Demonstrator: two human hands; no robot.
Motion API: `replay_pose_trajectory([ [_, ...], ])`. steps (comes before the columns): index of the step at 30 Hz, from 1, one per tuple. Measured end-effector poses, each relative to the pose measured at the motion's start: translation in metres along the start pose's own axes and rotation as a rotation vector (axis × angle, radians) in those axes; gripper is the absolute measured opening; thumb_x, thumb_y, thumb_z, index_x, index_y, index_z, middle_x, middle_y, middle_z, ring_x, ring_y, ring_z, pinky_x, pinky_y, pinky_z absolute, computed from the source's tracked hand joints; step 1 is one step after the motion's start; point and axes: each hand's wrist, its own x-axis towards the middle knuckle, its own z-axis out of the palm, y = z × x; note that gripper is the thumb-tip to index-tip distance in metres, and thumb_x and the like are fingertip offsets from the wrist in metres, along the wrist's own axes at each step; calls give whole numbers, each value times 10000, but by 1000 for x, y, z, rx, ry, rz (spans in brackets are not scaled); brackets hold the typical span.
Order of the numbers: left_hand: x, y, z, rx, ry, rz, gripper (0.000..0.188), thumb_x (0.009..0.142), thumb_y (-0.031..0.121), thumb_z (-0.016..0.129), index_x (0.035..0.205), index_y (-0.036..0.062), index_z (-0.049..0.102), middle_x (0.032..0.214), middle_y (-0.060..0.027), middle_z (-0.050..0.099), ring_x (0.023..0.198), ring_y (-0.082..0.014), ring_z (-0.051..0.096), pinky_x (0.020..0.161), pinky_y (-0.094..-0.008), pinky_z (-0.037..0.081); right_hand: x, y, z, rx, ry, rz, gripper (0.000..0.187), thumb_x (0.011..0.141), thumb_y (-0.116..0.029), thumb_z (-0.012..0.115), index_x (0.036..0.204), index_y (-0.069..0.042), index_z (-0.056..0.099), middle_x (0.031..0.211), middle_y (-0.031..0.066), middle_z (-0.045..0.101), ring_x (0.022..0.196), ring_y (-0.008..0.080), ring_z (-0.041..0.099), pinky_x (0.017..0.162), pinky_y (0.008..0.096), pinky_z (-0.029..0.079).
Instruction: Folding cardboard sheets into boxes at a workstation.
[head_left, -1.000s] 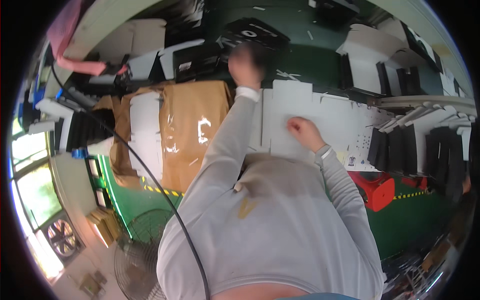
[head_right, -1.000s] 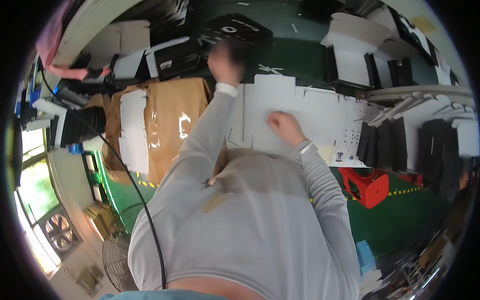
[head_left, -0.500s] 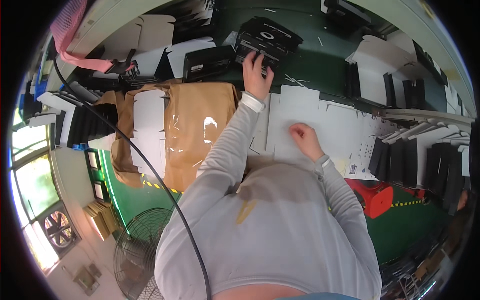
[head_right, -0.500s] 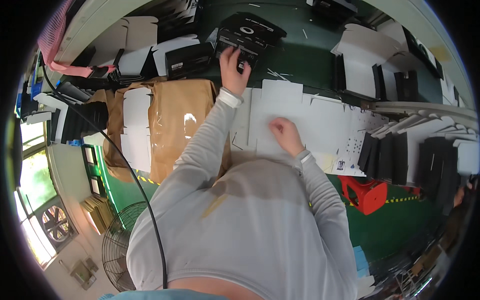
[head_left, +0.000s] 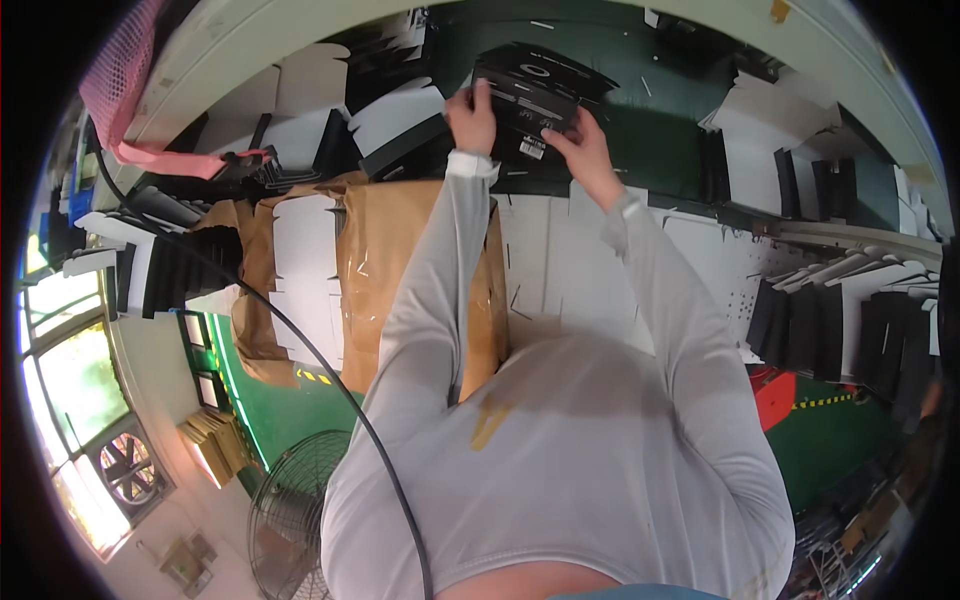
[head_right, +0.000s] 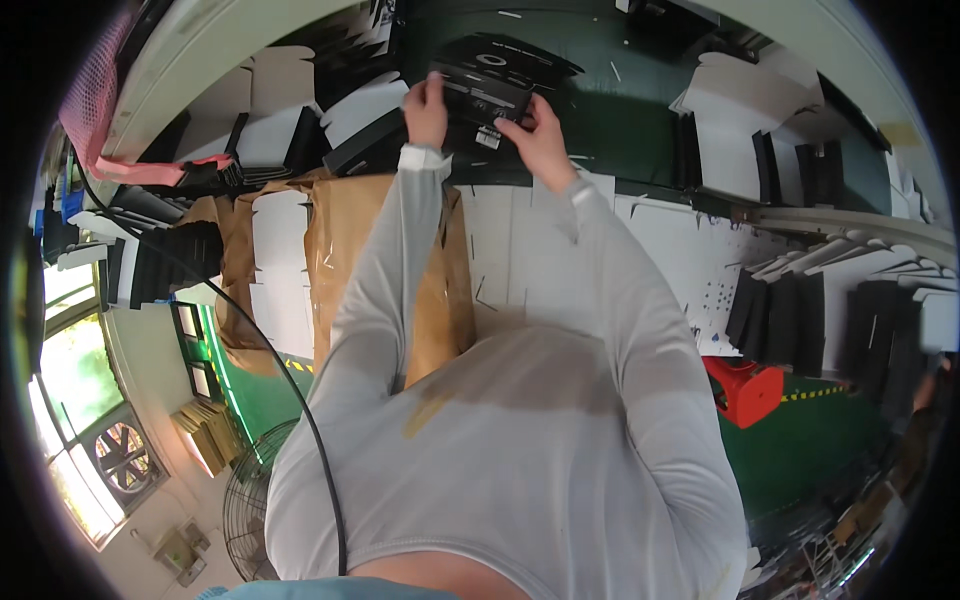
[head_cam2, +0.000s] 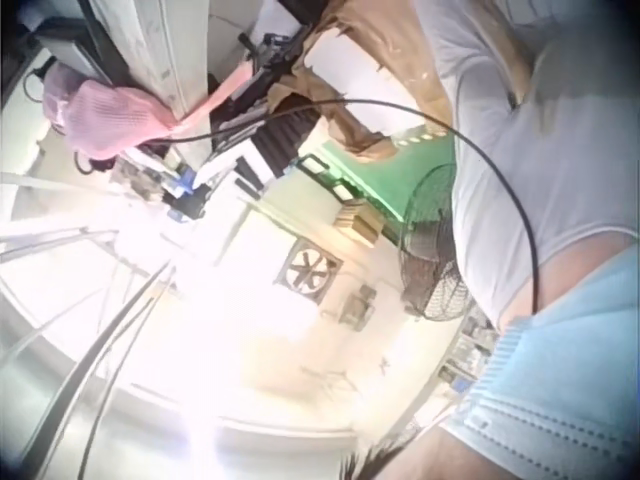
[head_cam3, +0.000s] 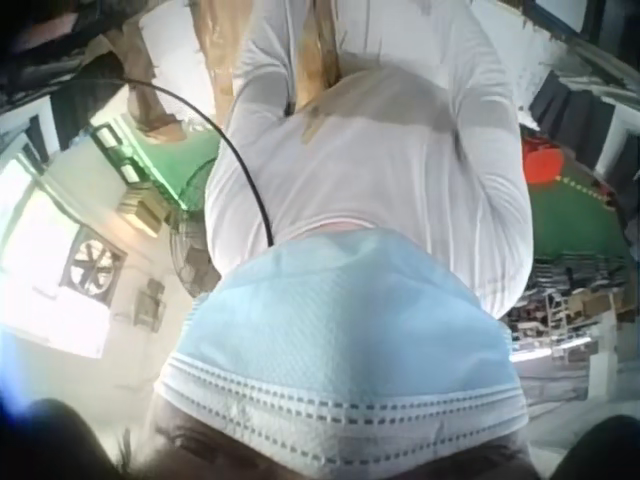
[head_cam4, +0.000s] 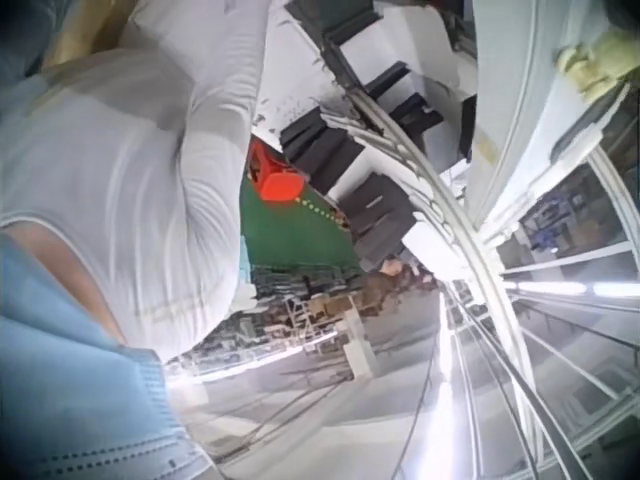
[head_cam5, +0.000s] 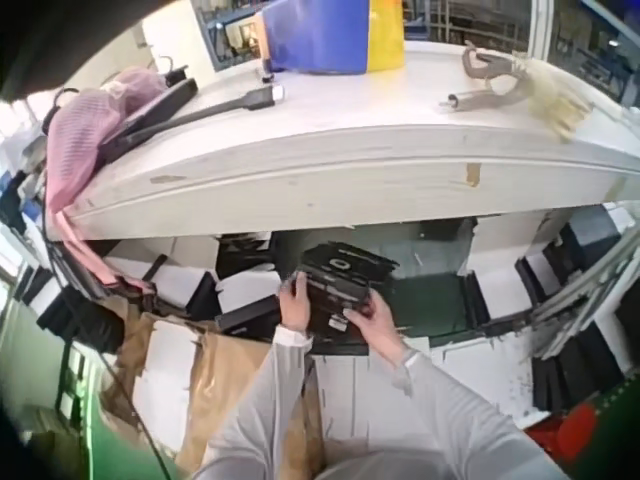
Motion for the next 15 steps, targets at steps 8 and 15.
replay_pose_trajectory([
  [8, -76, 45, -7, -1187, -387, -623, 619, 900, 566, 371, 1157, 32, 551, 1102, -107, 605, 1013, -228, 560, 894, -330, 433, -109, -93, -15, -709, -64, -357, 566, 670, -177, 742, 1172, -59, 507, 1173, 133, 502, 1032, 319, 486, 906, 392, 392],
  [15, -157, 22, 9, -1398, -785, -938, 705, 878, 627, 327, 1215, 37, 517, 1120, -123, 601, 999, -259, 581, 900, -383, 453, -172, -119, -9, -751, -455, -245, 431, 749, -380, 667, 1041, -72, 588, 1139, 120, 548, 1116, 332, 450, 960, 413, 354],
])
